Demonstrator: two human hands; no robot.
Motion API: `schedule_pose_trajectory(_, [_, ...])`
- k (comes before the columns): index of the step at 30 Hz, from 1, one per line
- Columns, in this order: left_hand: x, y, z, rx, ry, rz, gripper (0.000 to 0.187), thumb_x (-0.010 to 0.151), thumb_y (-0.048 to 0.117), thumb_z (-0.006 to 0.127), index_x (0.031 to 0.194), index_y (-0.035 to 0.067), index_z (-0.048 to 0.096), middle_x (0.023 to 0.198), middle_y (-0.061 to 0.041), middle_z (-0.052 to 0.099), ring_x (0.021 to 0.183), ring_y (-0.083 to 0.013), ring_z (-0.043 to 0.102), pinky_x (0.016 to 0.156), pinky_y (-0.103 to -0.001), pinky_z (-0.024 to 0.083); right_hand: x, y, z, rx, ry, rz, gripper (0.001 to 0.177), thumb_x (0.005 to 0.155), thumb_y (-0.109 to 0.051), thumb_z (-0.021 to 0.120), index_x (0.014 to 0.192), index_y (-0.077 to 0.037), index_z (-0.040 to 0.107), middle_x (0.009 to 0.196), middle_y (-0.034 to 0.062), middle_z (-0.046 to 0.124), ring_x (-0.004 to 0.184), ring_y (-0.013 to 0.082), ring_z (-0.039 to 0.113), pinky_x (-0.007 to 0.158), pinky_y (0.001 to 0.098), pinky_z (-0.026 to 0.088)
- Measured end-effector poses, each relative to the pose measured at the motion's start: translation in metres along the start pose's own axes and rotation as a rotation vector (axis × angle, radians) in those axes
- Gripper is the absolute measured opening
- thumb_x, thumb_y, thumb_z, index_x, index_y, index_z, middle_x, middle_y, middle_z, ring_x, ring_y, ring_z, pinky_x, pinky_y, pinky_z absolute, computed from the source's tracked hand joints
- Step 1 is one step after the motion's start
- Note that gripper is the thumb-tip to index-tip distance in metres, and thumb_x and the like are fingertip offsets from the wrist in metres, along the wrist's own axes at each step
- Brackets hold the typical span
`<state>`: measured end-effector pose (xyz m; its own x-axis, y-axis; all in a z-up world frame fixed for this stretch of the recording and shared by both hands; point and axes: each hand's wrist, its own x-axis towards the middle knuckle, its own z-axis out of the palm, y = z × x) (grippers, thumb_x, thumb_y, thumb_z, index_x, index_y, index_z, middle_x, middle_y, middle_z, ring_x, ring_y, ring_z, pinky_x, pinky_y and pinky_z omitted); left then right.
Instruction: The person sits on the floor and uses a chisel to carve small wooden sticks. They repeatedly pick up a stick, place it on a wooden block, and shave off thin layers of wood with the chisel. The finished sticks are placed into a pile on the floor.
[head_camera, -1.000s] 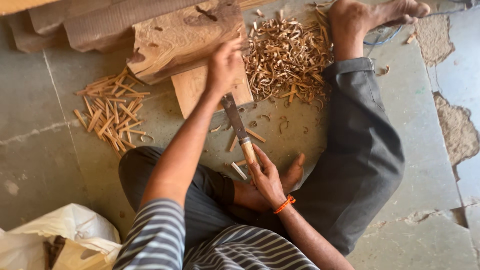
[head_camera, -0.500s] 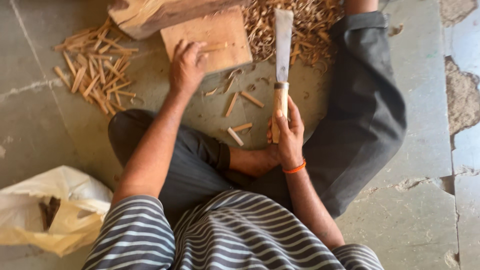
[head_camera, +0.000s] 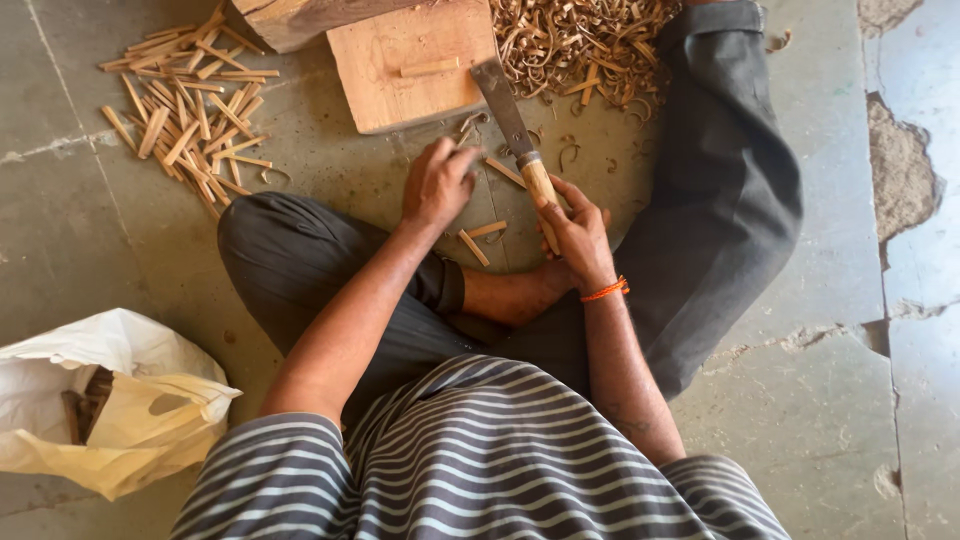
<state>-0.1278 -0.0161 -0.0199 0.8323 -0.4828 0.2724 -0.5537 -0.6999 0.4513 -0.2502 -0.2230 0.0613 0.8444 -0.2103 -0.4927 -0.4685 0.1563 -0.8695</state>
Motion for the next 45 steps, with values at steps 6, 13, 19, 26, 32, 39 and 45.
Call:
schedule_pose_trajectory(6, [0.016,0.002,0.039,0.011,-0.050,0.174,0.007,0.095,0.014,0.079,0.092,0.010,0.075,0.089,-0.006,0.065,0.084,-0.0202,0.063,0.076,-0.035,0.056,-0.001,-0.006,-0.012,0.012,-0.028,0.003,0.050,0.100,-0.025,0.065,0.146,-0.008,0.056,0.076,0.0021,0.064,0.052,0.0071,0.054,0.045,0.0229,0.044])
schedule_pose_trajectory(13, [-0.018,0.004,-0.024,-0.924,-0.126,-0.501,0.012,0.097,0.010,0.076,0.107,0.003,0.075,0.092,-0.006,0.071,0.080,-0.0117,0.063,0.074,-0.026,0.054,0.001,-0.002,-0.011,0.011,-0.003,0.015,0.050,0.097,-0.023,0.064,0.145,-0.008,0.056,0.073,0.0035,0.062,0.050,0.0093,0.052,0.043,0.0247,0.043])
schedule_pose_trajectory(19, [-0.025,0.021,-0.091,-1.569,0.052,-0.792,0.022,0.097,0.005,0.071,0.118,-0.001,0.069,0.097,-0.008,0.073,0.082,-0.0131,0.067,0.076,-0.026,0.058,0.000,-0.002,-0.005,0.006,-0.025,-0.022,0.050,0.098,-0.025,0.062,0.145,-0.008,0.057,0.079,0.0031,0.064,0.052,0.0078,0.055,0.044,0.0233,0.045])
schedule_pose_trajectory(26, [-0.018,0.021,-0.111,-1.468,0.185,-0.732,0.024,0.095,0.002,0.069,0.118,0.006,0.068,0.097,-0.010,0.072,0.082,-0.0133,0.070,0.075,-0.027,0.061,0.003,0.012,-0.003,-0.038,0.001,-0.013,0.053,0.099,-0.030,0.063,0.147,-0.009,0.055,0.077,0.0042,0.063,0.051,0.0082,0.054,0.043,0.0229,0.043])
schedule_pose_trajectory(32, [0.048,-0.034,-0.087,-0.711,0.289,-0.367,0.017,0.102,0.004,0.071,0.118,0.000,0.076,0.092,-0.010,0.070,0.076,-0.0121,0.056,0.067,-0.030,0.049,0.005,0.015,0.002,-0.023,0.018,-0.014,0.055,0.098,-0.030,0.063,0.147,-0.008,0.054,0.076,0.0042,0.063,0.049,0.0095,0.053,0.041,0.0236,0.042])
schedule_pose_trajectory(39, [0.095,-0.077,-0.054,-0.267,0.231,-0.029,0.028,0.093,0.015,0.079,0.119,0.007,0.073,0.100,-0.006,0.069,0.089,-0.0177,0.066,0.080,-0.033,0.057,-0.004,0.004,0.009,-0.051,0.056,0.084,0.057,0.097,-0.031,0.062,0.149,-0.010,0.052,0.078,0.0042,0.063,0.053,0.0092,0.055,0.044,0.0231,0.044])
schedule_pose_trajectory(45, [0.096,-0.087,-0.025,-0.079,0.263,-0.025,0.027,0.084,0.027,0.087,0.106,0.013,0.081,0.100,-0.001,0.069,0.096,-0.0207,0.058,0.087,-0.039,0.047,-0.011,-0.001,0.015,0.048,0.018,0.110,0.061,0.095,-0.021,0.065,0.152,-0.009,0.047,0.083,0.0053,0.064,0.059,0.0109,0.058,0.049,0.0233,0.047])
